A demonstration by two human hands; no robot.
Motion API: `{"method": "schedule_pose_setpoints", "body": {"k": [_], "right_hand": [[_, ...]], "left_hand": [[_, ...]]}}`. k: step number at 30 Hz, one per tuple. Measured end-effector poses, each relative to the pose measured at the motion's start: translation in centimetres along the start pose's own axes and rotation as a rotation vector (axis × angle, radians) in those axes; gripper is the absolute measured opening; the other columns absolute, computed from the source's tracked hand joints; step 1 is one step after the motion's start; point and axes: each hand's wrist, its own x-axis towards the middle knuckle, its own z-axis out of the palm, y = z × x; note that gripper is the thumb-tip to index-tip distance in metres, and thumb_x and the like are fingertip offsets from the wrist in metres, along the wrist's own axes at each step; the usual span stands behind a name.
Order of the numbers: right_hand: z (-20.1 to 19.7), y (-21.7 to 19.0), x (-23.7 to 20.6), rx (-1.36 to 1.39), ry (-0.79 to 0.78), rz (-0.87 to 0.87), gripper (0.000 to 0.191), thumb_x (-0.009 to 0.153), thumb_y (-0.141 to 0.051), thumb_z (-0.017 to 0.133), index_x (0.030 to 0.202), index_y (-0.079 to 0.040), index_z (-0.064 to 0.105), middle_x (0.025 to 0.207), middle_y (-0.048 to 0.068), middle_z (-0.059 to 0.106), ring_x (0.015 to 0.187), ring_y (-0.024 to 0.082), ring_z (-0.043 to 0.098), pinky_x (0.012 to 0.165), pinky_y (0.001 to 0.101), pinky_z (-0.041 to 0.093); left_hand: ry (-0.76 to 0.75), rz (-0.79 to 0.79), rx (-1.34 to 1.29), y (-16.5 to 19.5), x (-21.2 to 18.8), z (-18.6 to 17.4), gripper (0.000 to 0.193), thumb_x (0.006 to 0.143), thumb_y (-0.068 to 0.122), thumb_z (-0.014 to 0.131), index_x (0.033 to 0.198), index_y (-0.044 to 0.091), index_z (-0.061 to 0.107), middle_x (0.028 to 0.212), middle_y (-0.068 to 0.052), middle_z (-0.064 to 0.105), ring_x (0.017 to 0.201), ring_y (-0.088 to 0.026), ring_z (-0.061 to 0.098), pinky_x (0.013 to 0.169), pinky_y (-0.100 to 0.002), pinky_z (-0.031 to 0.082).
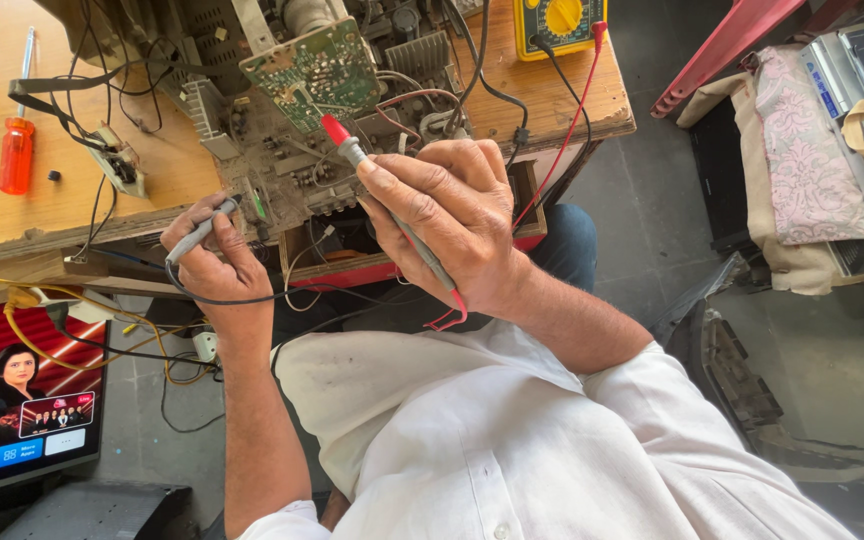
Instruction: The person holds a small circuit board and uses a yellow-handled screwdriver to probe or adjust components. They then retrieve a small component from a plastic bag and place it on the board. Finally, they use multimeter probes to test points on the circuit board.
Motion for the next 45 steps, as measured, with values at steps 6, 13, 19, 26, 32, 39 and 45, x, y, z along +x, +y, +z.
{"method": "schedule_pose_setpoints", "body": {"k": [6,13,19,26,32,39,45], "right_hand": [[0.08,-0.04,-0.02,0.000,0.004,0.006,0.041,0.093,-0.006,0.089,0.128,-0.006,0.068,0.117,0.005,0.074,0.098,0.022,0.065,0.085,0.0368,0.042],[-0.12,0.05,0.01,0.001,-0.003,0.012,0.041,0.094,-0.006,0.088,0.129,-0.006,0.067,0.117,0.005,0.074,0.099,0.022,0.065,0.085,0.0369,0.043],[-0.01,0.15,0.01,0.007,0.003,0.006,0.041,0.094,-0.006,0.088,0.129,-0.006,0.067,0.117,0.005,0.074,0.098,0.022,0.065,0.085,0.0368,0.042],[-0.10,0.15,-0.03,0.018,-0.007,0.012,0.041,0.094,-0.005,0.088,0.129,-0.006,0.067,0.118,0.005,0.074,0.098,0.022,0.065,0.085,0.0368,0.042],[-0.22,0.12,0.09,0.015,-0.012,0.012,0.041,0.094,-0.005,0.088,0.129,-0.006,0.067,0.117,0.005,0.074,0.097,0.022,0.065,0.084,0.0369,0.042],[-0.34,0.13,0.25,0.011,-0.007,0.011,0.042,0.093,-0.004,0.089,0.129,-0.005,0.067,0.118,0.005,0.073,0.098,0.023,0.065,0.085,0.0372,0.042],[-0.26,0.24,0.16,0.007,-0.002,0.007,0.040,0.094,-0.004,0.088,0.128,-0.005,0.067,0.117,0.005,0.073,0.098,0.022,0.065,0.085,0.0371,0.042]], "left_hand": [[0.000,0.046,0.083,0.49,0.34,-0.29,0.012,0.119,0.002,0.050,0.127,0.001,0.042,0.129,-0.019,0.063,0.114,-0.030,0.069,0.098,-0.037,0.057],[0.013,0.076,0.143,0.68,0.54,-0.23,0.011,0.118,0.002,0.053,0.125,0.002,0.044,0.128,-0.018,0.064,0.113,-0.030,0.068,0.099,-0.040,0.054],[0.006,0.060,0.170,0.60,0.39,-0.24,0.010,0.118,0.004,0.052,0.125,0.002,0.045,0.128,-0.017,0.063,0.115,-0.029,0.065,0.102,-0.041,0.052],[0.001,0.050,0.194,0.71,0.28,-0.27,0.010,0.118,0.004,0.052,0.125,0.002,0.046,0.128,-0.017,0.063,0.116,-0.030,0.064,0.103,-0.041,0.050],[0.007,0.032,0.157,0.79,0.27,-0.21,0.010,0.119,0.004,0.052,0.126,0.002,0.045,0.129,-0.017,0.061,0.117,-0.029,0.064,0.104,-0.040,0.051],[0.003,0.049,0.190,0.89,0.48,-0.17,0.009,0.118,0.003,0.052,0.124,0.002,0.046,0.128,-0.017,0.063,0.116,-0.030,0.063,0.103,-0.042,0.050],[-0.004,0.034,0.171,0.92,0.41,-0.18,0.009,0.118,0.003,0.052,0.125,0.002,0.046,0.128,-0.017,0.063,0.116,-0.029,0.063,0.102,-0.041,0.050]]}}
